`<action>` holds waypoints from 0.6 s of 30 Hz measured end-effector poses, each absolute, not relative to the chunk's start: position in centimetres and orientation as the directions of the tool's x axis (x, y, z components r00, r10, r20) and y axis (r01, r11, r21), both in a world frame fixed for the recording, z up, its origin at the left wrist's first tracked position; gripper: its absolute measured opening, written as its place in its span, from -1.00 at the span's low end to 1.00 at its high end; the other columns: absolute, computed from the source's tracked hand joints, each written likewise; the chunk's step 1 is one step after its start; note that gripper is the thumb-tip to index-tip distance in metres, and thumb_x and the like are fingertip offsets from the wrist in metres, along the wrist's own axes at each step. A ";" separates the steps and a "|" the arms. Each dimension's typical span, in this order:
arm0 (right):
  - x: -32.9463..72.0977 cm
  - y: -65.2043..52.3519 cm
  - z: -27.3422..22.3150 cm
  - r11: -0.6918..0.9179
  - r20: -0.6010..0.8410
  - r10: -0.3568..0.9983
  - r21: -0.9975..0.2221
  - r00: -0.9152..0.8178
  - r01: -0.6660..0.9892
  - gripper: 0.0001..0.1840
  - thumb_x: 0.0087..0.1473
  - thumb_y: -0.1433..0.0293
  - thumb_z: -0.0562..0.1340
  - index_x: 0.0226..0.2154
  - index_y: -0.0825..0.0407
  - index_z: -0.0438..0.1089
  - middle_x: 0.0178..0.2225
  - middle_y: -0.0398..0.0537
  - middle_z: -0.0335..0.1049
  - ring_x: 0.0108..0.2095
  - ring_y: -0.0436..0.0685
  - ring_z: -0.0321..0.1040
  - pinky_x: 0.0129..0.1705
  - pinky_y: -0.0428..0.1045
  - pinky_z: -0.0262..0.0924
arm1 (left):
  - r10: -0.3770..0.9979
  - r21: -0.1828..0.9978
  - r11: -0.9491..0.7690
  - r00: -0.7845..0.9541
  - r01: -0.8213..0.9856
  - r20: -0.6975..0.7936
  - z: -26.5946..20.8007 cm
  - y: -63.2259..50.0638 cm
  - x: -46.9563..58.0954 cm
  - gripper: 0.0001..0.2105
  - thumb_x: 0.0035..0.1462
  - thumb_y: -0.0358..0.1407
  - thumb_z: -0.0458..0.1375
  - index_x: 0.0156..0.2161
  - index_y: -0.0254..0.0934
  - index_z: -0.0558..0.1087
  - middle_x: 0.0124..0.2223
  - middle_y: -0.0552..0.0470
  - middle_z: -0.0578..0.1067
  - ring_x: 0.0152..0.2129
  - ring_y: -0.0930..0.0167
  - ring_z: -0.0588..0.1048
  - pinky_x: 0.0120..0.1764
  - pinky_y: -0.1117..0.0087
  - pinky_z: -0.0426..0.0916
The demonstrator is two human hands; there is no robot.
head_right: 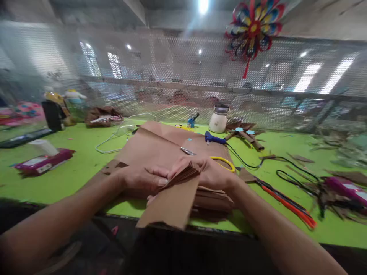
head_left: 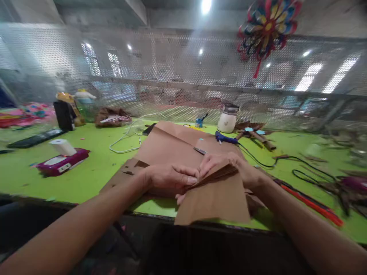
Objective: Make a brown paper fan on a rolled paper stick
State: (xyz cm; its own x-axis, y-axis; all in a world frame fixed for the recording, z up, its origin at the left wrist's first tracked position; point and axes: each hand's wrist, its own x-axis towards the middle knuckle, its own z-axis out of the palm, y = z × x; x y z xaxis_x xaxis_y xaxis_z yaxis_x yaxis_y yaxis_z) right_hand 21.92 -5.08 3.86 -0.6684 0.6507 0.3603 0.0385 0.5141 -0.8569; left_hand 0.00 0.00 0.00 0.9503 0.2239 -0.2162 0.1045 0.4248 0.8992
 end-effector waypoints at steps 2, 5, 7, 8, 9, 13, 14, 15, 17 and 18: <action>21.9 -5.0 3.5 0.483 0.366 0.679 -0.875 -0.636 0.012 -0.82 -0.03 0.36 0.29 -0.35 0.14 0.49 -0.31 0.01 0.37 -0.33 0.03 0.35 -0.28 -0.09 0.27 | 0.174 0.915 0.390 0.968 0.101 -0.181 0.3 0.0 0.2 -0.84 0.10 -0.32 0.12 -0.20 -0.33 0.39 -0.43 0.03 0.44 -0.57 0.49 0.43 -0.45 0.46 0.32; 21.8 -4.8 2.9 0.433 0.365 0.714 -0.901 -0.597 -0.033 -0.84 -0.10 0.38 0.34 -0.40 0.13 0.48 -0.34 -0.03 0.38 -0.37 0.02 0.36 -0.32 -0.09 0.28 | 0.111 0.950 0.293 0.984 0.103 -0.141 0.7 -0.2 0.4 -0.79 0.12 -0.24 0.10 -0.23 -0.37 0.41 -0.43 -0.02 0.48 -0.53 0.43 0.45 -0.41 0.40 0.34; 21.8 -4.5 2.4 0.399 0.355 0.729 -0.915 -0.585 -0.058 -0.84 -0.12 0.39 0.35 -0.39 0.11 0.48 -0.34 -0.05 0.40 -0.38 0.02 0.36 -0.32 -0.07 0.29 | 0.093 0.971 0.208 0.986 0.115 -0.137 1.0 -0.2 0.5 -0.73 0.12 -0.17 0.08 -0.24 -0.39 0.44 -0.41 -0.07 0.50 -0.48 0.39 0.46 -0.36 0.35 0.35; 21.8 -4.4 2.2 0.386 0.351 0.733 -0.920 -0.583 -0.069 -0.84 -0.10 0.40 0.34 -0.37 0.10 0.48 -0.36 -0.06 0.41 -0.38 0.02 0.36 -0.30 -0.06 0.29 | 0.120 0.979 0.164 0.983 0.120 -0.141 1.1 -0.2 0.4 -0.71 0.11 -0.16 0.08 -0.25 -0.38 0.45 -0.38 -0.07 0.51 -0.45 0.38 0.47 -0.33 0.34 0.35; 21.9 -4.2 2.0 0.379 0.351 0.736 -0.922 -0.579 -0.078 -0.83 -0.09 0.41 0.33 -0.34 0.09 0.48 -0.37 -0.08 0.43 -0.37 0.02 0.37 -0.27 -0.05 0.29 | 0.177 0.986 0.116 0.974 0.119 -0.139 1.3 -0.2 0.3 -0.72 0.10 -0.16 0.10 -0.25 -0.37 0.45 -0.35 -0.06 0.52 -0.42 0.38 0.47 -0.30 0.34 0.35; 22.8 -3.4 1.6 0.335 0.302 0.752 -0.941 -0.586 -0.056 -0.78 -0.04 0.41 0.30 -0.25 0.09 0.45 -0.31 -0.07 0.45 -0.26 0.03 0.35 -0.13 -0.02 0.24 | 0.554 0.996 -0.069 0.833 0.050 -0.003 2.2 0.6 0.0 -0.77 0.02 -0.21 0.18 -0.23 -0.31 0.46 -0.26 0.02 0.52 -0.34 0.43 0.45 -0.23 0.40 0.31; 23.0 -3.2 1.6 0.306 0.258 0.755 -0.952 -0.603 -0.023 -0.79 -0.03 0.40 0.30 -0.26 0.10 0.44 -0.30 -0.06 0.44 -0.26 0.03 0.35 -0.14 -0.02 0.23 | 0.641 0.995 -0.097 0.766 0.020 0.047 2.3 1.0 -0.1 -0.76 0.03 -0.21 0.17 -0.22 -0.31 0.45 -0.26 0.01 0.51 -0.34 0.43 0.44 -0.24 0.40 0.31; 23.2 -3.1 1.7 0.270 0.198 0.756 -0.963 -0.624 0.022 -0.80 -0.02 0.38 0.29 -0.28 0.12 0.43 -0.31 -0.06 0.44 -0.28 0.02 0.35 -0.17 -0.03 0.24 | 0.714 0.992 -0.122 0.693 -0.017 0.100 2.5 1.3 -0.1 -0.75 0.05 -0.20 0.16 -0.21 -0.32 0.43 -0.27 0.00 0.50 -0.35 0.44 0.44 -0.25 0.40 0.31; 23.4 -3.0 1.8 0.198 0.067 0.756 -0.971 -0.651 0.131 -0.79 0.01 0.33 0.26 -0.30 0.13 0.42 -0.34 -0.07 0.44 -0.32 0.02 0.36 -0.22 -0.04 0.24 | 0.814 0.976 -0.197 0.539 -0.093 0.215 2.6 2.0 -0.1 -0.74 0.07 -0.18 0.13 -0.19 -0.33 0.40 -0.29 -0.01 0.48 -0.34 0.43 0.44 -0.24 0.38 0.32; 23.4 -3.0 1.8 0.174 0.008 0.755 -0.967 -0.655 0.188 -0.78 0.03 0.31 0.24 -0.30 0.12 0.42 -0.34 -0.07 0.44 -0.33 0.03 0.36 -0.23 -0.03 0.24 | 0.842 0.962 -0.248 0.467 -0.110 0.270 2.6 2.2 -0.1 -0.74 0.07 -0.19 0.13 -0.19 -0.33 0.39 -0.30 -0.01 0.47 -0.32 0.43 0.44 -0.22 0.37 0.32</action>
